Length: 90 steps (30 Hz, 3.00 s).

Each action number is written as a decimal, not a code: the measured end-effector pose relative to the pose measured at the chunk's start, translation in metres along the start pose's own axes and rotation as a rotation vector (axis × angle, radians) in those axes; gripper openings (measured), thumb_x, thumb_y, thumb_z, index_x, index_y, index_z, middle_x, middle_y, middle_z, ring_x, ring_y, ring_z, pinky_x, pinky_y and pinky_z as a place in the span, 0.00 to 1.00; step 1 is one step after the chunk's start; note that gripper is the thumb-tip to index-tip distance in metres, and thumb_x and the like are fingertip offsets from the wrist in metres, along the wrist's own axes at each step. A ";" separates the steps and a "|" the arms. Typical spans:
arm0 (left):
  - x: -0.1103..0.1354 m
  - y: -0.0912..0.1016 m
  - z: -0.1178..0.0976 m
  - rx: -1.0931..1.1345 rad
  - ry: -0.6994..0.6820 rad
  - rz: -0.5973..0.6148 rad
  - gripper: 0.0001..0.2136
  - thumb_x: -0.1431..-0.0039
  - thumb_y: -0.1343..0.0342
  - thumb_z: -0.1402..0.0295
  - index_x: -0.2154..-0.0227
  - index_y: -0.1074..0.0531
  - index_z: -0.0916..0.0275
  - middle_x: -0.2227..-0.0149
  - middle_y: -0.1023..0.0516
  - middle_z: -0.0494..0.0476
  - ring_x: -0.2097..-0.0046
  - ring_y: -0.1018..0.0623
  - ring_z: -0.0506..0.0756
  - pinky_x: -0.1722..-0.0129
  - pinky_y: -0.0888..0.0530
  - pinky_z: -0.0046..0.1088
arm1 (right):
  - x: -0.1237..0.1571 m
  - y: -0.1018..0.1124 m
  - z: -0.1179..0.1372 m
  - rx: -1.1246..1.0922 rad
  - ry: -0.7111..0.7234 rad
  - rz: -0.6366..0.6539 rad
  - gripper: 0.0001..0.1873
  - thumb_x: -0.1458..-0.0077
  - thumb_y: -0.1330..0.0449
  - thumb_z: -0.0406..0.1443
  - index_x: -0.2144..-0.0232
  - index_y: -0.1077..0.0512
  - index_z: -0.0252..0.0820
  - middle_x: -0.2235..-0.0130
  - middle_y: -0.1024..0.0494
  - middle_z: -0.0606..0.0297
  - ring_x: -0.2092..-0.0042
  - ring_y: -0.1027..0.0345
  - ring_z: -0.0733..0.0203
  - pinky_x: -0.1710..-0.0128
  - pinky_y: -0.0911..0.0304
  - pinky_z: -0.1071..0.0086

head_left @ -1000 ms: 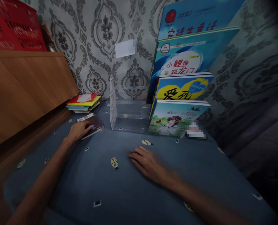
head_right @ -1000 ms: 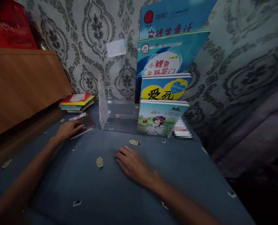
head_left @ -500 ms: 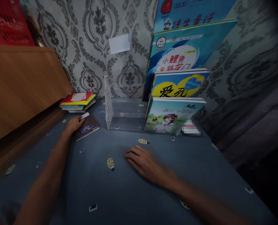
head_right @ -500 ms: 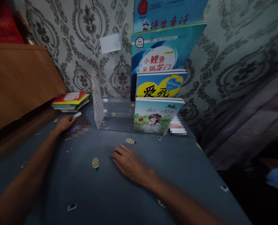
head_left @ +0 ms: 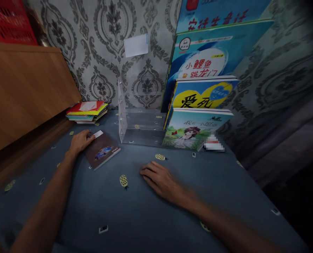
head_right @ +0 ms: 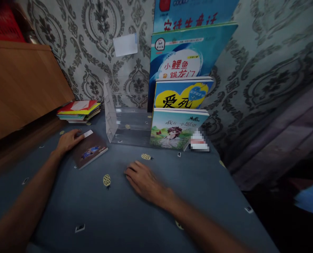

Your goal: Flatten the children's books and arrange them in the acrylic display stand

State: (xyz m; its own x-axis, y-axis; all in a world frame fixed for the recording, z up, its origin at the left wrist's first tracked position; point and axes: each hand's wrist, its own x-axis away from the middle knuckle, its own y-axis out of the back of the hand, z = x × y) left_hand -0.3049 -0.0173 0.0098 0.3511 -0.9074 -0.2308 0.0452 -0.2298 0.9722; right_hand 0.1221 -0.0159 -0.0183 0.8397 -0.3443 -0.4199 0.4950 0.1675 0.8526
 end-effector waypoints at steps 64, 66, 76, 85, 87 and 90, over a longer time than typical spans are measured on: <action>0.085 0.038 -0.153 0.220 -0.428 0.371 0.24 0.34 0.59 0.56 0.41 0.32 0.61 0.71 0.21 0.55 0.68 0.22 0.59 0.65 0.31 0.32 | 0.097 0.059 -0.055 -0.235 -0.642 -0.450 0.15 0.35 0.47 0.42 0.58 0.23 0.44 0.58 0.21 0.58 0.56 0.25 0.52 0.57 0.30 0.59; 0.091 0.040 -0.169 0.231 -0.431 0.384 0.24 0.34 0.59 0.58 0.40 0.33 0.62 0.69 0.20 0.57 0.66 0.21 0.60 0.63 0.30 0.32 | 0.102 0.062 -0.055 -0.241 -0.645 -0.464 0.16 0.35 0.48 0.43 0.59 0.23 0.43 0.58 0.20 0.58 0.56 0.25 0.52 0.56 0.30 0.59; 0.115 0.035 -0.226 0.232 -0.398 0.346 0.21 0.32 0.58 0.63 0.42 0.31 0.63 0.68 0.19 0.60 0.64 0.20 0.61 0.61 0.29 0.33 | 0.108 0.067 -0.058 -0.184 -0.619 -0.500 0.17 0.33 0.50 0.43 0.59 0.23 0.43 0.59 0.19 0.57 0.55 0.25 0.52 0.54 0.31 0.59; 0.124 0.039 -0.260 0.428 -0.345 0.393 0.18 0.34 0.55 0.66 0.46 0.30 0.64 0.71 0.20 0.56 0.69 0.21 0.57 0.68 0.28 0.30 | 0.112 0.087 -0.049 0.002 -0.571 -0.497 0.16 0.31 0.51 0.39 0.58 0.24 0.42 0.58 0.21 0.55 0.54 0.26 0.52 0.51 0.32 0.57; 0.125 0.039 -0.267 0.494 -0.315 0.450 0.17 0.35 0.55 0.67 0.46 0.31 0.64 0.73 0.21 0.54 0.74 0.23 0.55 0.73 0.29 0.27 | 0.111 0.088 -0.044 0.049 -0.524 -0.473 0.14 0.32 0.50 0.37 0.58 0.24 0.42 0.55 0.21 0.55 0.52 0.26 0.51 0.50 0.32 0.56; 0.124 0.035 -0.276 0.620 -0.251 0.539 0.16 0.36 0.55 0.67 0.48 0.33 0.62 0.78 0.26 0.48 0.81 0.28 0.51 0.82 0.33 0.23 | 0.106 0.087 -0.032 0.099 -0.438 -0.387 0.14 0.33 0.49 0.35 0.59 0.24 0.43 0.55 0.21 0.55 0.52 0.27 0.51 0.49 0.31 0.55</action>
State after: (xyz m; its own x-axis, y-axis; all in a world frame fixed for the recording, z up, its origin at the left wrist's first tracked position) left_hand -0.0014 -0.0409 0.0260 -0.0435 -0.9820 0.1835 -0.6133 0.1713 0.7710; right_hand 0.2612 -0.0084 0.0011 0.4219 -0.7159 -0.5564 0.7059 -0.1258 0.6971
